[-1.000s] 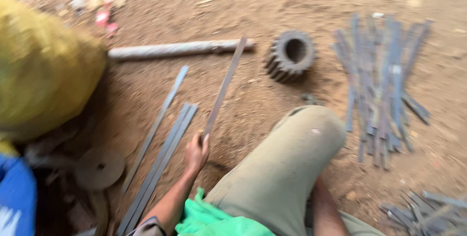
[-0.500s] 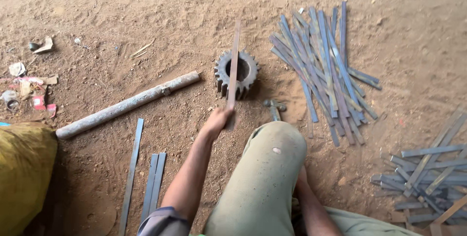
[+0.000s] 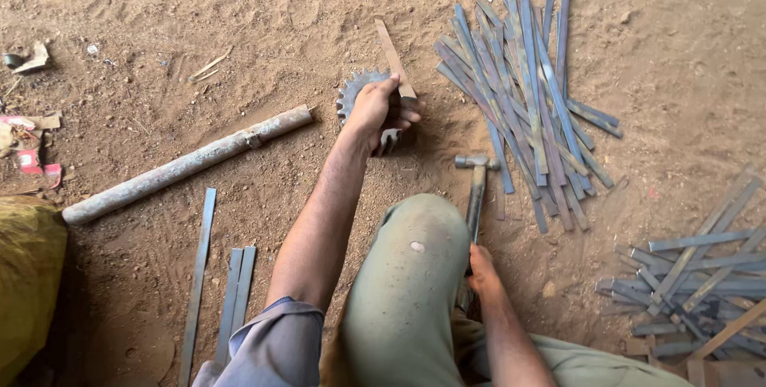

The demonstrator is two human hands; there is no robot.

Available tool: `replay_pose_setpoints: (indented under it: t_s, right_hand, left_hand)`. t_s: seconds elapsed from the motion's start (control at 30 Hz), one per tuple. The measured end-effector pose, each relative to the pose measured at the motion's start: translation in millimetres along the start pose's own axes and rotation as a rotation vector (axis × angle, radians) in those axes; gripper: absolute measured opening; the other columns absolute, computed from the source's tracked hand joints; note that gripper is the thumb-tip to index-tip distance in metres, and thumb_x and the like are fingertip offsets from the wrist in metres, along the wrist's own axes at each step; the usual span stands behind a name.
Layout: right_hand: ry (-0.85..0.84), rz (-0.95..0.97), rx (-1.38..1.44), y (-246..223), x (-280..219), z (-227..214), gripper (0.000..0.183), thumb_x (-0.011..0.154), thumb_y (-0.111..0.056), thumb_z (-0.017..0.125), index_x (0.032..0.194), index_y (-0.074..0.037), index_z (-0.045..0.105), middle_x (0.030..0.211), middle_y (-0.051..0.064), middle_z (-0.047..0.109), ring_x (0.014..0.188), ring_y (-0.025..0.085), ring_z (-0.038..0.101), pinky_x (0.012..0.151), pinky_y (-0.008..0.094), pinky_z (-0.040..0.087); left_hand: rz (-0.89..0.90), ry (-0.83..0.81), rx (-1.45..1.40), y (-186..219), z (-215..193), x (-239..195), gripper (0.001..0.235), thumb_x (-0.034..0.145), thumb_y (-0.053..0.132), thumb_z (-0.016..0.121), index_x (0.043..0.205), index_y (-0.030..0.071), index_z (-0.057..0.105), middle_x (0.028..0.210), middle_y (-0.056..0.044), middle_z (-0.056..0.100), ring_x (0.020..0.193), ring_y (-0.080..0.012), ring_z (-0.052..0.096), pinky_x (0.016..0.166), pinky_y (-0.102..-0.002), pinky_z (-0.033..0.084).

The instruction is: The person sits on the ground and repeatedly hammers metal strips placed on a gear-shaped object. They pick up strips from a pile, position them, strike them with a hammer, and set them aside.

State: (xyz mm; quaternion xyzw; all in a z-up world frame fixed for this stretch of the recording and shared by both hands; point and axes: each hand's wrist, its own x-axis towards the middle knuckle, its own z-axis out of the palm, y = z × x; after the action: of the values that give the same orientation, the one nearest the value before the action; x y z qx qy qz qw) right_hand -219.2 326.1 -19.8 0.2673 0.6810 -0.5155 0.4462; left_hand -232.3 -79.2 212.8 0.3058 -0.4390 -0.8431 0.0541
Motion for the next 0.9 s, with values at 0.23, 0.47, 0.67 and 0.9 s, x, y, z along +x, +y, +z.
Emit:
replay_pose_setpoints:
  t_s: [0.23, 0.47, 0.67, 0.9]
  right_hand:
    - [-0.004, -0.355, -0.217, 3.4, 20.4, 9.1, 0.036, 0.094, -0.024, 0.069, 0.112, 0.008, 0.067, 0.1, 0.022, 0.071, 0.083, 0.031, 0.068, 0.068, 0.043, 0.055]
    - [0.124, -0.864, -0.348, -64.3, -78.1, 42.3, 0.031, 0.092, -0.026, 0.066, 0.11, -0.002, 0.058, 0.086, 0.008, 0.066, 0.067, 0.019, 0.063, 0.059, 0.037, 0.055]
    - [0.191, -2.103, -0.21, -198.9, -174.2, 89.3, 0.006, 0.1, -0.019, 0.06, 0.102, -0.017, 0.055, 0.071, -0.003, 0.06, 0.055, 0.012, 0.054, 0.066, 0.036, 0.053]
    - [0.032, -1.795, -0.452, -167.8, -132.1, 117.2, 0.019, 0.107, -0.018, 0.054, 0.122, -0.008, 0.05, 0.07, -0.001, 0.06, 0.055, 0.01, 0.058, 0.049, 0.025, 0.048]
  left_hand:
    - [-0.091, 0.007, 0.052, -68.2, -41.0, 12.9, 0.034, 0.099, 0.003, 0.045, 0.119, -0.017, 0.064, 0.089, -0.02, 0.074, 0.066, -0.0192, 0.071, 0.055, -0.029, 0.058]
    - [0.249, 0.494, 1.307, -180.3, -90.5, 23.5, 0.02, 0.095, 0.01, 0.054, 0.109, -0.004, 0.057, 0.087, -0.024, 0.069, 0.073, -0.0316, 0.064, 0.064, -0.043, 0.051]
    - [0.111, 0.478, 1.201, -196.3, -97.8, -7.0, 0.029, 0.114, 0.008, 0.026, 0.107, -0.001, 0.051, 0.08, -0.021, 0.067, 0.061, -0.0294, 0.065, 0.047, -0.043, 0.052]
    - [0.123, 0.467, 1.304, -200.7, -100.7, -24.4, 0.024, 0.109, 0.007, 0.025, 0.117, -0.002, 0.047, 0.074, -0.018, 0.064, 0.055, -0.0255, 0.059, 0.042, -0.039, 0.05]
